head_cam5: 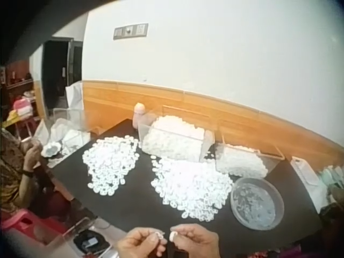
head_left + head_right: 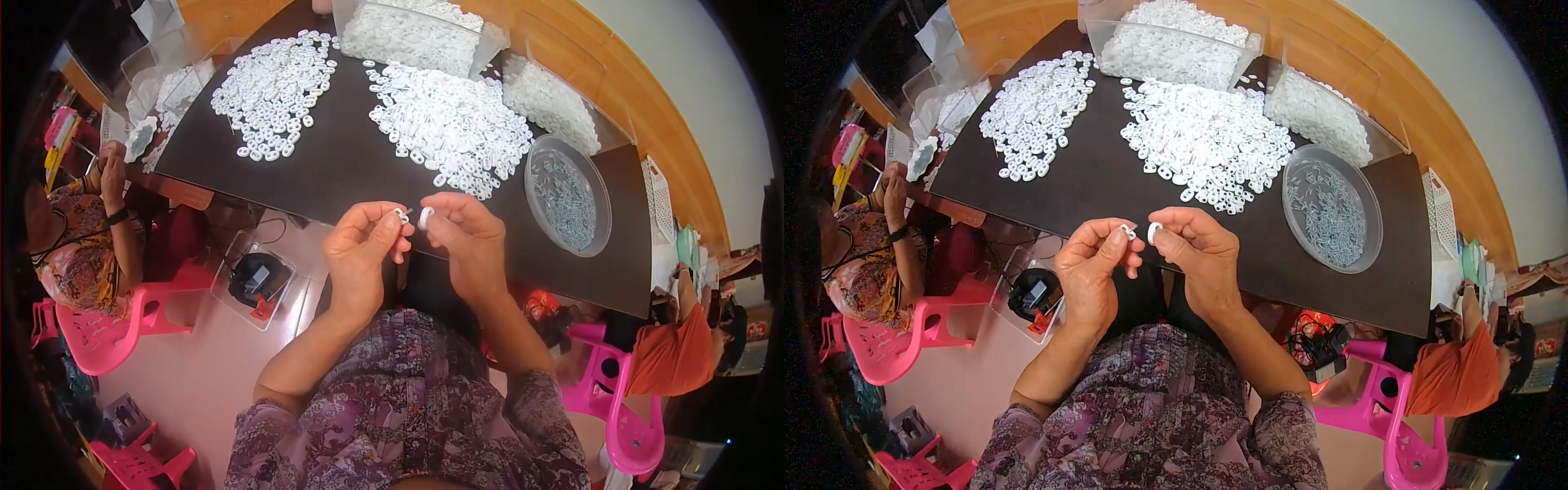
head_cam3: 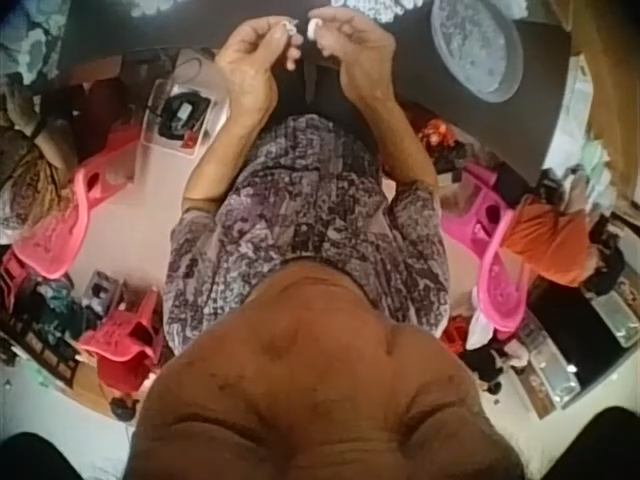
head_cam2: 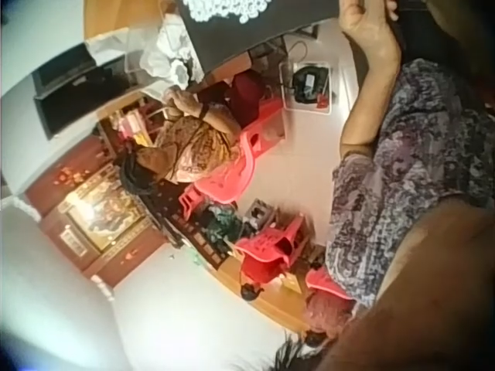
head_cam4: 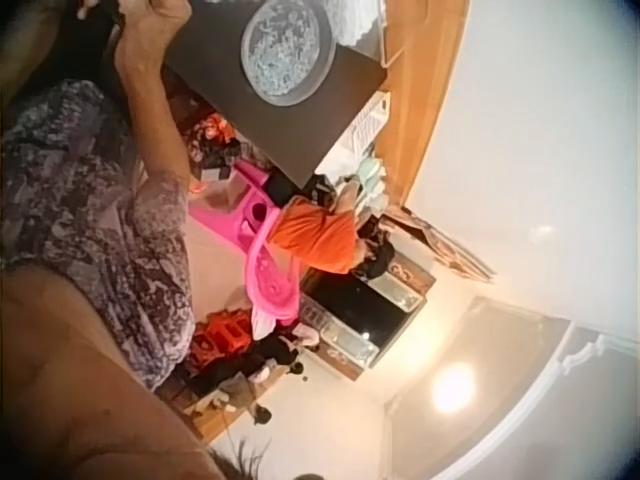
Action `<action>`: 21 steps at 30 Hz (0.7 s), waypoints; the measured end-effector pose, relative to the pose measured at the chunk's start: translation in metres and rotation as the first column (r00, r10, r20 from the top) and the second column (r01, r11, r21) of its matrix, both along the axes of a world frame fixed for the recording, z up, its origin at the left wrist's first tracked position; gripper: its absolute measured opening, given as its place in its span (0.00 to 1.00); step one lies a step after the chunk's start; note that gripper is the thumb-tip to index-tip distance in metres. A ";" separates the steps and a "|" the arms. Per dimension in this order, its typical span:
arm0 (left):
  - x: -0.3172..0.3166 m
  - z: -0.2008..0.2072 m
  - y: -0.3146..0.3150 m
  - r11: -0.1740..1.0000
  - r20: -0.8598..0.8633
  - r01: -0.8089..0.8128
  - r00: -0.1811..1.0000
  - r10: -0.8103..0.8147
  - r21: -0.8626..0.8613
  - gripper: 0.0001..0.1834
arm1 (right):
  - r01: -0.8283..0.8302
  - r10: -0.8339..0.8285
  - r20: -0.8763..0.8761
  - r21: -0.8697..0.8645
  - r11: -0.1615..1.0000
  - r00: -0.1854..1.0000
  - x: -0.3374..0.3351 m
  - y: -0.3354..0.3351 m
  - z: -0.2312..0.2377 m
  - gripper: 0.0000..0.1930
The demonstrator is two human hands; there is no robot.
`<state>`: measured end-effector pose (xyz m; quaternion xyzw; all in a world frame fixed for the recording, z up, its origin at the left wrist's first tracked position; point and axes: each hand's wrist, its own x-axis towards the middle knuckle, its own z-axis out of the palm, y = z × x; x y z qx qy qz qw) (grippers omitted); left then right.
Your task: Assembling small white plastic components by inserting tiny grey pins into them at a shared workbench.
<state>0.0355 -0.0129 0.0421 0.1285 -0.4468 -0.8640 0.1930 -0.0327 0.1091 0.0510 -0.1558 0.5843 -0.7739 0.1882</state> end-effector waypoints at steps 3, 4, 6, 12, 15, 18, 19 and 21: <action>-0.001 0.000 0.004 1.000 0.007 -0.006 1.000 0.006 0.003 0.08 | 0.084 -0.084 0.033 0.004 0.996 0.996 0.002 -0.008 -0.001 0.08; -0.002 0.001 0.005 1.000 0.010 -0.013 1.000 0.014 -0.001 0.08 | 0.102 -0.100 0.044 -0.039 0.994 0.994 0.005 -0.011 -0.002 0.07; -0.004 -0.001 0.006 1.000 0.003 -0.023 1.000 0.023 0.004 0.08 | 0.113 -0.108 0.058 -0.080 0.990 0.992 0.006 -0.012 -0.007 0.07; -0.007 0.000 0.005 0.999 -0.008 -0.010 1.000 0.010 0.034 0.08 | 0.131 -0.136 -0.157 -0.046 0.990 0.978 0.007 -0.003 -0.011 0.07; -0.009 -0.001 0.006 0.999 -0.013 -0.007 1.000 0.007 0.034 0.08 | 0.143 -0.146 -0.191 -0.030 0.989 0.971 0.007 -0.001 -0.008 0.07; -0.011 -0.002 0.006 1.000 -0.014 -0.012 1.000 0.012 0.013 0.08 | 0.145 -0.139 -0.143 0.039 0.989 0.980 0.003 0.003 -0.003 0.08; -0.012 -0.002 0.006 1.000 -0.017 -0.015 1.000 0.015 -0.004 0.08 | 0.141 -0.136 -0.101 0.046 0.989 0.986 0.001 0.004 -0.003 0.08; -0.013 -0.004 0.006 1.000 -0.004 -0.017 1.000 0.017 -0.008 0.07 | 0.136 -0.133 -0.056 0.053 0.989 0.990 -0.005 0.007 -0.004 0.08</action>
